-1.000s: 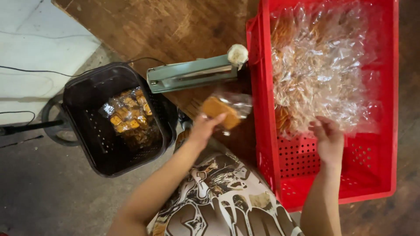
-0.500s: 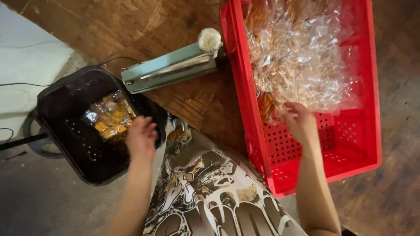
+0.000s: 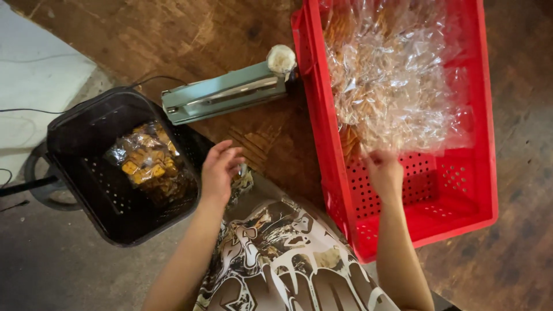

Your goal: The person packages food items by placing them into plastic bags, sealing them with a heat sealer, and dropping the finished bags into a black bin.

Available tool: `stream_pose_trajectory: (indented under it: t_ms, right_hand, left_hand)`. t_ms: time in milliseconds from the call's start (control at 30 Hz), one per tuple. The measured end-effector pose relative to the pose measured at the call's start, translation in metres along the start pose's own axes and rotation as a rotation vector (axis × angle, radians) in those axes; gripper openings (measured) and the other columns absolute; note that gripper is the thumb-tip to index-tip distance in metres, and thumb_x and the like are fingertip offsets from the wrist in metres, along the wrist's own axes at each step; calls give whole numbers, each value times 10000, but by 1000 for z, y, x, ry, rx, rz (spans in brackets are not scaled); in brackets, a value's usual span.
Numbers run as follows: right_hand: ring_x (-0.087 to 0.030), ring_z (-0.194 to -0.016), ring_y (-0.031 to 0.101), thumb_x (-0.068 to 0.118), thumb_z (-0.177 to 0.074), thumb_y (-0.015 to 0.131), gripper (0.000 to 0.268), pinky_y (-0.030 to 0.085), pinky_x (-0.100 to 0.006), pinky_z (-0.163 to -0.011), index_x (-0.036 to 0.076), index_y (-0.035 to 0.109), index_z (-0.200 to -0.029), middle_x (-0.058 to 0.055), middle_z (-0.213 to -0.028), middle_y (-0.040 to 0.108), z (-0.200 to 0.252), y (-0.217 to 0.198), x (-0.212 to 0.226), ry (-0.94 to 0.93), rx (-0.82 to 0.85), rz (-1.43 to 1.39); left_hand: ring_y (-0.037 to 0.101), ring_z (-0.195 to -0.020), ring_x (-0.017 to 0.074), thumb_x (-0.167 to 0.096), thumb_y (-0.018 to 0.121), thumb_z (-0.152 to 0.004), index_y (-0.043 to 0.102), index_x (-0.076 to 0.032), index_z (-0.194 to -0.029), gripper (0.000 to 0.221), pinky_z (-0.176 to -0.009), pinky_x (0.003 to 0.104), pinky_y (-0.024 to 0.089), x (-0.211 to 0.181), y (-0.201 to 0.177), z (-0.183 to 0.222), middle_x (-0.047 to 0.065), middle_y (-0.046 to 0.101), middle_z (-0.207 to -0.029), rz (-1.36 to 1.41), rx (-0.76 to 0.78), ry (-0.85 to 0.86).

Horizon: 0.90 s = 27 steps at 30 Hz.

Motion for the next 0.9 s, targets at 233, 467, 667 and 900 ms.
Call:
stream_pose_trajectory:
  t_ms: [233,467,667,900]
  right_hand:
    - [-228,-997,684,30,-907,767,52,534,-339,-906,34,723,-934,-90,-1055,715,23,-93,102,-468,-187,-66]
    - [-156,-803,670,51,-867,829,193,495,-297,-763,58,649,-800,-53,-869,710,64,-150,215,-714,-70,-302]
    - [-163,-834,676,61,-860,828,291,508,-288,-704,58,573,-718,-51,-853,710,54,-120,228,-797,118,-425]
    - [-209,-919,715,114,-815,831,302,582,-337,-782,90,703,-1088,-102,-1165,747,25,-64,182,-473,356,-187]
  left_hand:
    - [671,-1013,213,105,474,-722,478,-100,-1384,693,-833,304,539,-5,66,7,139,674,-1231,-136,351,22]
    - [661,-1179,228,-123,636,-985,532,-8,-1376,420,-1024,368,560,-1,127,34,136,664,-1296,-161,662,-149]
    - [648,-1230,230,-161,720,-908,518,-115,-1411,544,-1062,390,538,-6,148,65,90,655,-1328,358,835,-326]
    - [697,-1143,244,-37,738,-917,596,-31,-1301,409,-981,404,575,-18,129,41,118,685,-1271,165,592,-113]
Point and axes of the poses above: each hand's wrist, its own z-axis away from the middle knuckle, its own y-axis out of the palm, x = y × z, the point moved 4 cm from there along -z, towards the middle knuckle
